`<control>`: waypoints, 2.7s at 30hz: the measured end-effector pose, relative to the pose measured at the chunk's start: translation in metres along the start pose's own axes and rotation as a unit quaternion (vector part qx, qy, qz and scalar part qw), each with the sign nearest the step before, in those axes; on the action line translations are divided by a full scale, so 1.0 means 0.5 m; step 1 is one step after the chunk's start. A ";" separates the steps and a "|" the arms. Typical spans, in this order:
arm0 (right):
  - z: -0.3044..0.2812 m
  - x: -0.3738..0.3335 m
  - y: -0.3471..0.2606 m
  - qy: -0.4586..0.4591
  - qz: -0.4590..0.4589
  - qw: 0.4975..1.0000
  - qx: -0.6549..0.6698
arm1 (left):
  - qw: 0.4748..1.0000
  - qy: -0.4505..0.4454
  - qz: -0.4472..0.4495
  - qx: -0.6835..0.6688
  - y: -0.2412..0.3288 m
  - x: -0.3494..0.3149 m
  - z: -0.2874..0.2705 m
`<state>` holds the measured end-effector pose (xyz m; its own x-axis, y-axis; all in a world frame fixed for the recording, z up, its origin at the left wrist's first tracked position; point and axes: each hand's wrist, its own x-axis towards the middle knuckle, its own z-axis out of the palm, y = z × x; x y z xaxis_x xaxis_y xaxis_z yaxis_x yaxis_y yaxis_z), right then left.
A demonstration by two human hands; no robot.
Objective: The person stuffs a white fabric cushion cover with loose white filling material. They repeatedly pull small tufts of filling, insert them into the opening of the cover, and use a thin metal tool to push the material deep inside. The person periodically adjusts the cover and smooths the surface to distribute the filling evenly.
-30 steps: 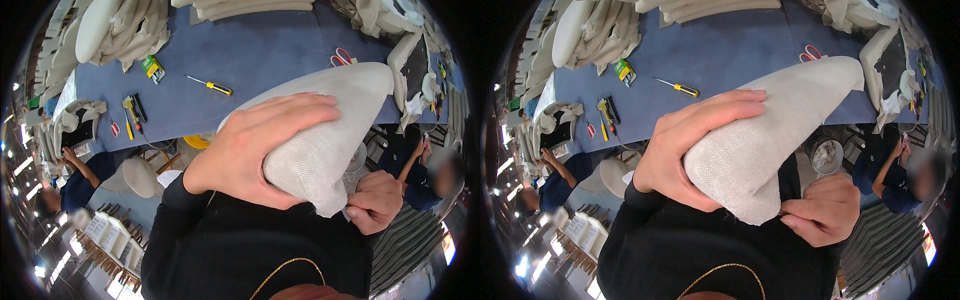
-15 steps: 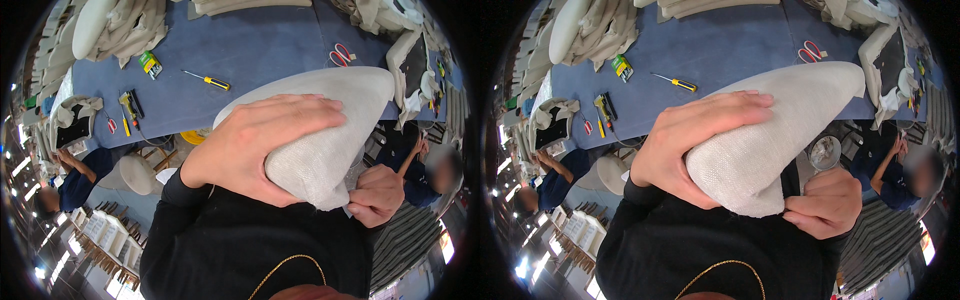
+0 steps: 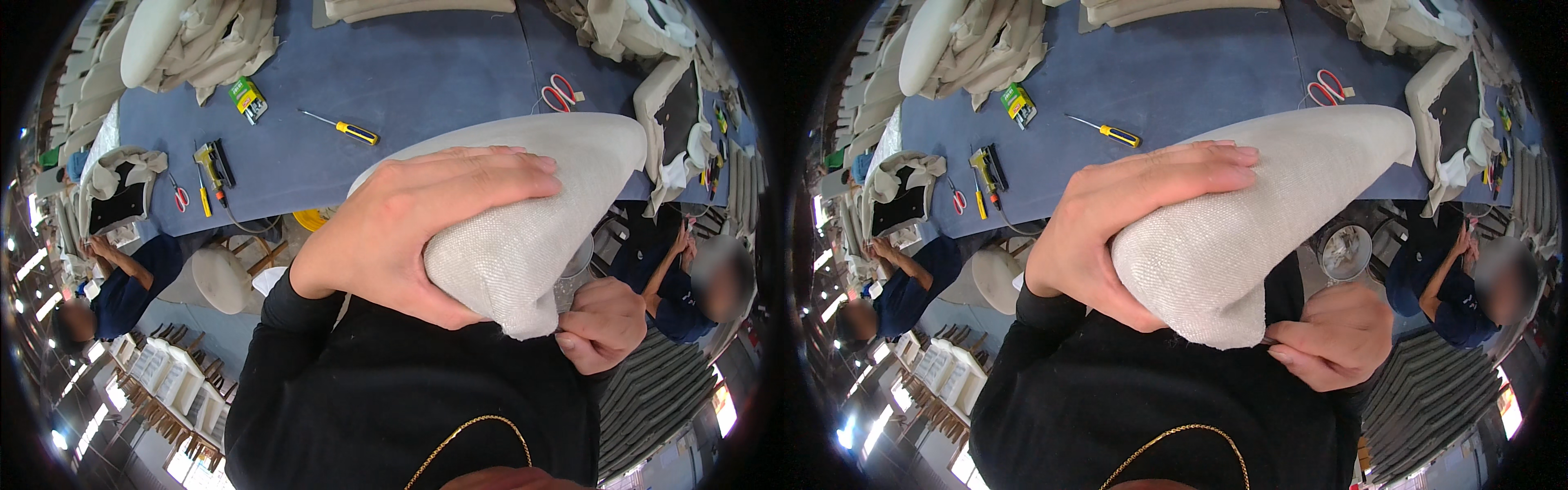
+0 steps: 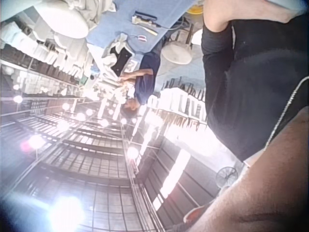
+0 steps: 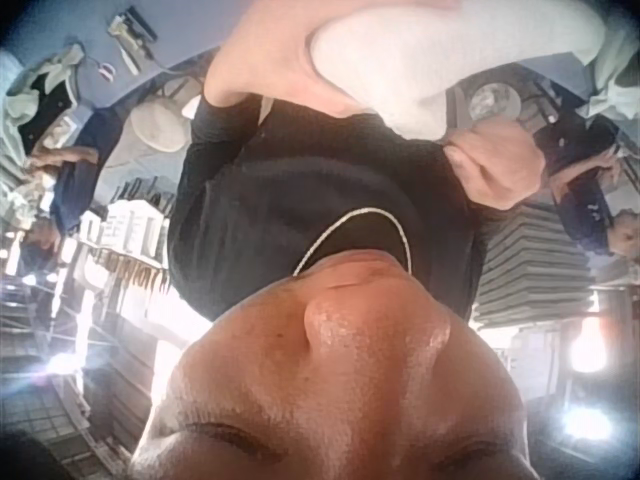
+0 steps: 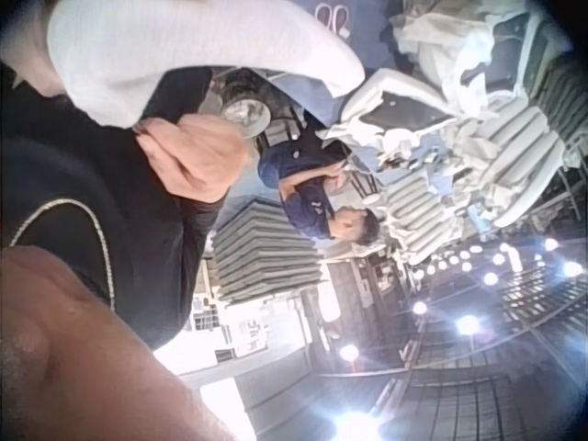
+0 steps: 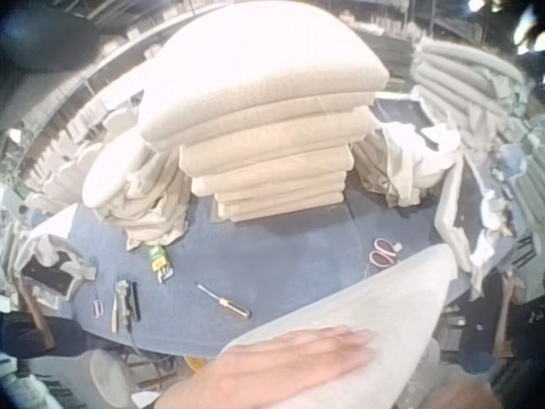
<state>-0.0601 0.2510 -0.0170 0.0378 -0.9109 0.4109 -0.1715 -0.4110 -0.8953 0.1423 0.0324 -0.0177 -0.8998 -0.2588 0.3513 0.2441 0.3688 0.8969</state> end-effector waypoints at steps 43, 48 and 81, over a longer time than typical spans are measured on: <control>-0.016 -0.033 -0.050 0.090 0.232 0.939 0.238 | 0.997 0.006 0.024 -0.069 -0.021 0.018 0.052; -0.014 -0.039 -0.009 0.085 0.173 0.938 0.289 | 0.998 0.029 0.032 -0.051 -0.014 0.021 0.070; -0.053 -0.060 0.094 0.374 0.128 0.874 0.283 | 0.958 -0.144 0.200 -0.144 -0.065 0.119 0.014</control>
<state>-0.0955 0.2601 -0.0668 -0.6204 -0.7843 -0.0075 0.4427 -0.3422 -0.8288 0.0785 0.0111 -0.0279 -0.7653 0.1236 0.6317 0.6433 0.1154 0.7569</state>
